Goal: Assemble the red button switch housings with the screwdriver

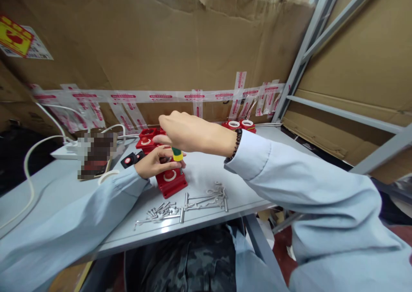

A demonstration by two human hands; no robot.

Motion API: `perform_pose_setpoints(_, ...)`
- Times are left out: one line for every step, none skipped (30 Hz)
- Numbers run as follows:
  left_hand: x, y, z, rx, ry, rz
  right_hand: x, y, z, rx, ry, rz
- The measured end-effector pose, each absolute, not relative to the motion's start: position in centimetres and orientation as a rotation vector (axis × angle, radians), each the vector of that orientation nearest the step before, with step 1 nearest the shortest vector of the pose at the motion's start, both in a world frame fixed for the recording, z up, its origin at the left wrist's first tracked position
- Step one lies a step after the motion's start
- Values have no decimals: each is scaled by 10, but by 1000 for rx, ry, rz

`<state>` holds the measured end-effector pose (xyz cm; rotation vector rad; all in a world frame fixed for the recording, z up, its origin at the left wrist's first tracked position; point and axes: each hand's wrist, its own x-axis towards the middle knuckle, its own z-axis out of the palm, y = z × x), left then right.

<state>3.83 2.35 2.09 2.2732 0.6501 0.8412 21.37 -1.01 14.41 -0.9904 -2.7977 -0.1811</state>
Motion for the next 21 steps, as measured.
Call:
perform_pose_setpoints(39, 24, 20, 2269, 676, 860, 213, -10, 144, -981, -2786, -159)
perform_pose_setpoints(40, 24, 18, 2262, 711, 874, 213, -10, 145, -930, -2800, -113)
perform_pose_setpoints(40, 24, 17, 2255, 748, 878, 213, -11, 146, -856, -2827, -57)
perform_pose_setpoints(39, 24, 16, 2254, 780, 875, 213, -11, 147, -775, -2854, -6)
perform_pose_setpoints(39, 24, 16, 2263, 800, 867, 213, -12, 148, -716, -2872, 27)
perform_pose_setpoints(38, 23, 16, 2279, 809, 860, 213, -13, 149, -696, -2881, 39)
perform_pose_setpoints(37, 23, 17, 2297, 807, 850, 213, -13, 149, -716, -2882, 29)
perform_pose_setpoints(36, 22, 19, 2311, 794, 833, 213, -13, 149, -751, -2879, 2)
perform_pose_setpoints(35, 21, 20, 2314, 771, 813, 213, -12, 148, -788, -2878, -29)
perform_pose_setpoints(35, 21, 21, 2305, 741, 791, 213, -11, 147, -817, -2875, -55)
perform_pose_setpoints(35, 21, 21, 2287, 713, 767, 213, -10, 146, -831, -2870, -70)
perform_pose_setpoints(35, 22, 20, 2264, 692, 747, 213, -9, 145, -826, -2868, -72)
perform_pose_setpoints(36, 23, 18, 2238, 683, 747, 214, -8, 144, -811, -2865, -65)
perform_pose_setpoints(36, 24, 16, 2215, 699, 772, 214, -7, 143, -797, -2860, -51)
perform_pose_setpoints(37, 24, 13, 2199, 739, 820, 215, -7, 143, -788, -2848, -39)
perform_pose_setpoints(38, 25, 11, 2198, 794, 870, 215, -7, 142, -787, -2832, -29)
perform_pose_setpoints(39, 25, 9, 2218, 849, 912, 215, -7, 142, -800, -2814, -22)
perform_pose_setpoints(39, 25, 8, 2252, 895, 952, 215, -7, 142, -817, -2797, -15)
perform_pose_setpoints(38, 25, 8, 2298, 926, 980, 215, -7, 142, -830, -2784, -4)
perform_pose_setpoints(37, 24, 9, 2344, 933, 992, 216, -6, 142, -836, -2777, 10)
perform_pose_setpoints(36, 24, 10, 2377, 917, 986, 216, -6, 141, -837, -2772, 25)
